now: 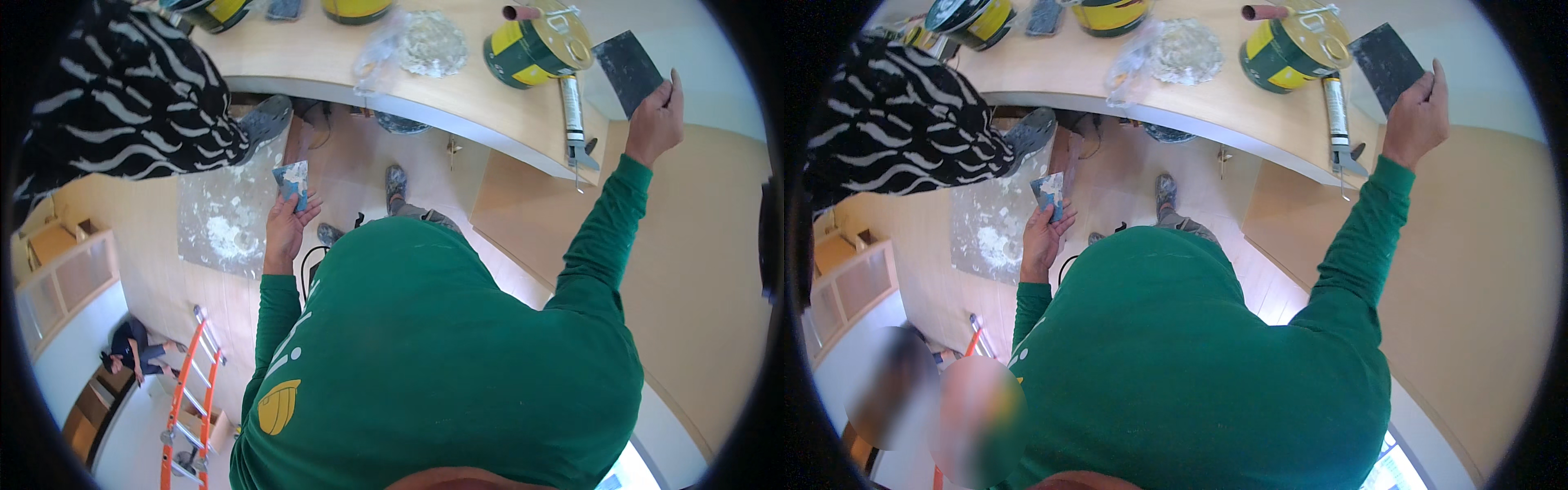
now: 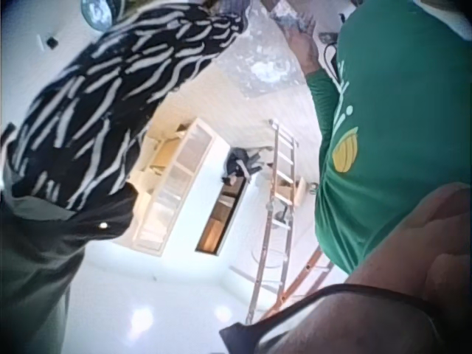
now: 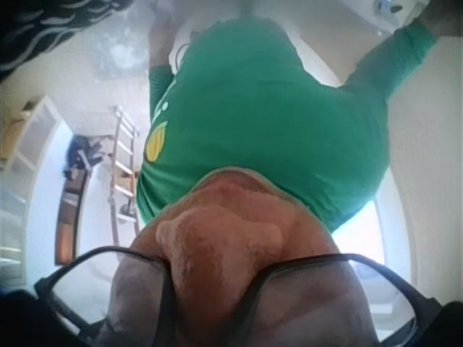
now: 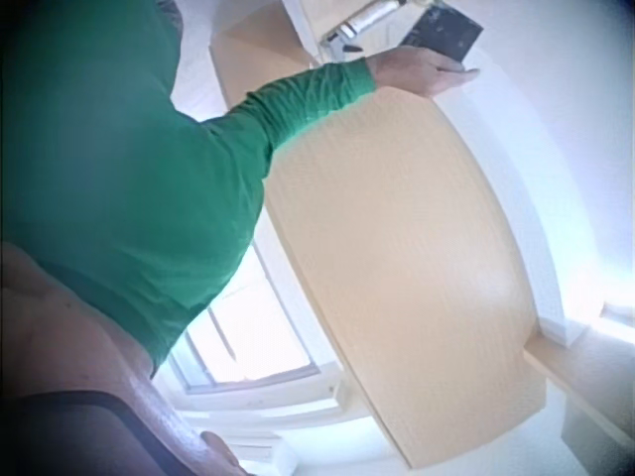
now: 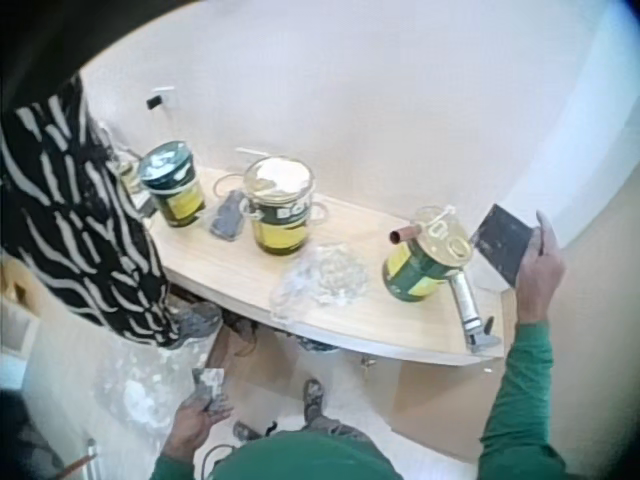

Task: The person kneels on the floor and uses a small brush to apply a sealant or caulk along the base of a wall and around a floor pipe. They repeatedly dip the brush into a container to reload the material and smooth the bead along the edges.

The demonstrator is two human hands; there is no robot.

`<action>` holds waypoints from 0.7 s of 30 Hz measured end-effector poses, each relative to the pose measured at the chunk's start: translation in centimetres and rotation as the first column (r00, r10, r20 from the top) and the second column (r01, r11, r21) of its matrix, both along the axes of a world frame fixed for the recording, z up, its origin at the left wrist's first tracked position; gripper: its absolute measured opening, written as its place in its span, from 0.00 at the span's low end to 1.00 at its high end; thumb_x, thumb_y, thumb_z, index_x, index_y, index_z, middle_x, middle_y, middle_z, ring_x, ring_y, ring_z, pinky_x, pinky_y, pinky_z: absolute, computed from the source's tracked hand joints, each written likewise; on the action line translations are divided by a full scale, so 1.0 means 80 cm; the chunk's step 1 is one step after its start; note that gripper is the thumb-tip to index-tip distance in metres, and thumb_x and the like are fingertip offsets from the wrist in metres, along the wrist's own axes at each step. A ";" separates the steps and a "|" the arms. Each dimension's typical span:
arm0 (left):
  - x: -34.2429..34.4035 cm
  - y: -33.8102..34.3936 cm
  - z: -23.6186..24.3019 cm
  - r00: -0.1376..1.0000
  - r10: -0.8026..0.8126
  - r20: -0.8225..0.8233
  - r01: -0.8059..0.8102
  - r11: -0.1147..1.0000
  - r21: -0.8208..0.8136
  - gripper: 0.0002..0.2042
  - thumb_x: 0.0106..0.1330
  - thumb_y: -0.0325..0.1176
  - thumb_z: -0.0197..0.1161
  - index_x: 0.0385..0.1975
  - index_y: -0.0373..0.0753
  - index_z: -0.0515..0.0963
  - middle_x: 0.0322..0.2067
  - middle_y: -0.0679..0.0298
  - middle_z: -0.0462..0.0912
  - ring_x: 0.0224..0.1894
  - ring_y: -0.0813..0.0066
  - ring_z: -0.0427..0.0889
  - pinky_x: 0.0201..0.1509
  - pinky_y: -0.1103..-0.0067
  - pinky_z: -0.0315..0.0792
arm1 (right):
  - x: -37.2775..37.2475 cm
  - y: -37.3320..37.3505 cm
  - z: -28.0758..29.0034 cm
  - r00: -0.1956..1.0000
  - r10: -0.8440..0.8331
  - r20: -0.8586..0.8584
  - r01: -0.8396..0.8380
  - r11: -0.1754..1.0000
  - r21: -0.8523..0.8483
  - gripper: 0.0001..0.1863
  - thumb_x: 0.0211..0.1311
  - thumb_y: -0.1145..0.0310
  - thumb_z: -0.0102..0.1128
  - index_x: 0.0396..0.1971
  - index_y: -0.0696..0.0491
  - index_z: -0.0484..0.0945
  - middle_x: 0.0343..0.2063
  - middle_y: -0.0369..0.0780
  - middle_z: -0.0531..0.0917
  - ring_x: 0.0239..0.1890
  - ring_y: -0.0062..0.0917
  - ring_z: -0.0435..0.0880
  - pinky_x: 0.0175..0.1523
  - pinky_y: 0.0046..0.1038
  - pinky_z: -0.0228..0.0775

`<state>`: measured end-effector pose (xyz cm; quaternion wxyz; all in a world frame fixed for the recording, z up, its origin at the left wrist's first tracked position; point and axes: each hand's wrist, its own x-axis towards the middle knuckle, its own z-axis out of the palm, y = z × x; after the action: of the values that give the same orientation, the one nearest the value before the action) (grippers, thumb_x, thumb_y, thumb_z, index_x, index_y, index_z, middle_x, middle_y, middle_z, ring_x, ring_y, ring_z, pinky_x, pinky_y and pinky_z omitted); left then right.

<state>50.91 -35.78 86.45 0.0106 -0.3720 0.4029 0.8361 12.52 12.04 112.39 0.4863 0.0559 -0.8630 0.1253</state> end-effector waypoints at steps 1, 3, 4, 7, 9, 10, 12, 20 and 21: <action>-0.008 -0.001 0.003 1.000 -0.028 -0.004 0.028 1.000 -0.006 0.17 0.84 0.34 0.52 0.65 0.34 0.71 0.56 0.48 0.84 0.52 0.54 0.89 0.58 0.64 0.85 | 0.014 0.004 -0.002 1.000 -0.012 -0.018 0.010 0.995 -0.097 0.17 0.78 0.64 0.56 0.58 0.50 0.86 0.40 0.45 0.92 0.37 0.33 0.91 0.43 0.33 0.83; -0.023 -0.001 0.009 0.996 -0.070 -0.051 0.070 0.998 0.007 0.18 0.84 0.33 0.51 0.69 0.36 0.67 0.57 0.48 0.84 0.52 0.54 0.89 0.56 0.65 0.85 | 0.026 0.011 -0.013 0.999 0.009 0.053 0.004 0.972 -0.237 0.18 0.77 0.64 0.57 0.58 0.53 0.86 0.43 0.46 0.92 0.40 0.28 0.90 0.48 0.31 0.81; -0.032 0.001 0.012 0.997 -0.083 -0.008 0.083 0.996 -0.019 0.18 0.84 0.34 0.51 0.67 0.36 0.69 0.56 0.48 0.84 0.52 0.55 0.89 0.56 0.66 0.85 | 0.027 0.016 -0.020 0.996 0.022 0.088 0.004 0.956 -0.293 0.18 0.77 0.64 0.57 0.58 0.54 0.86 0.44 0.46 0.92 0.41 0.29 0.90 0.49 0.31 0.81; -0.060 0.006 0.017 0.989 -0.141 -0.049 0.140 0.990 -0.018 0.16 0.84 0.35 0.51 0.65 0.35 0.71 0.55 0.50 0.85 0.51 0.56 0.89 0.55 0.67 0.86 | 0.012 0.035 -0.029 0.984 0.008 0.177 0.081 0.870 -0.487 0.18 0.76 0.65 0.58 0.58 0.56 0.85 0.47 0.47 0.91 0.45 0.31 0.89 0.52 0.32 0.79; -0.075 0.011 0.020 0.987 -0.161 -0.011 0.161 0.987 -0.026 0.15 0.84 0.34 0.52 0.64 0.36 0.71 0.55 0.50 0.84 0.50 0.56 0.89 0.55 0.65 0.85 | -0.010 0.040 -0.029 0.998 0.052 0.026 -0.031 0.850 -0.526 0.18 0.76 0.67 0.57 0.59 0.58 0.84 0.45 0.48 0.91 0.43 0.35 0.90 0.51 0.33 0.80; -0.081 0.015 0.021 0.979 -0.196 -0.063 0.195 0.981 -0.022 0.15 0.84 0.34 0.52 0.64 0.36 0.71 0.55 0.51 0.84 0.49 0.56 0.89 0.54 0.65 0.86 | -0.024 0.039 -0.029 0.998 0.029 -0.062 -0.053 0.901 -0.430 0.18 0.75 0.68 0.58 0.59 0.57 0.84 0.45 0.48 0.90 0.43 0.36 0.89 0.50 0.33 0.81; -0.089 0.023 0.023 0.983 -0.181 -0.025 0.181 0.983 -0.023 0.15 0.84 0.34 0.51 0.64 0.36 0.71 0.55 0.51 0.84 0.49 0.57 0.89 0.54 0.66 0.86 | -0.056 0.027 -0.033 0.969 0.049 -0.244 -0.098 0.976 -0.194 0.17 0.73 0.71 0.58 0.58 0.57 0.84 0.45 0.48 0.90 0.42 0.37 0.89 0.48 0.33 0.81; -0.085 0.061 0.027 0.985 -0.144 -0.090 0.142 0.989 -0.028 0.17 0.84 0.34 0.51 0.66 0.35 0.70 0.54 0.50 0.85 0.48 0.58 0.90 0.52 0.67 0.86 | -0.037 -0.053 -0.139 0.826 0.550 0.125 -0.564 0.807 0.177 0.16 0.63 0.75 0.71 0.51 0.51 0.88 0.45 0.43 0.89 0.49 0.38 0.88 0.57 0.38 0.80; -0.079 0.065 0.028 0.990 -0.124 -0.072 0.123 0.992 -0.027 0.17 0.84 0.34 0.51 0.67 0.35 0.70 0.54 0.50 0.85 0.48 0.58 0.90 0.52 0.67 0.86 | -0.030 -0.058 -0.145 0.807 0.577 0.124 -0.590 0.796 0.136 0.16 0.63 0.74 0.72 0.51 0.52 0.88 0.45 0.43 0.89 0.50 0.39 0.87 0.58 0.40 0.79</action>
<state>44.61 -30.59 88.67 0.0435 -0.3155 0.4345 0.8425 10.09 7.42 100.82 0.3843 0.3552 -0.8288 0.1980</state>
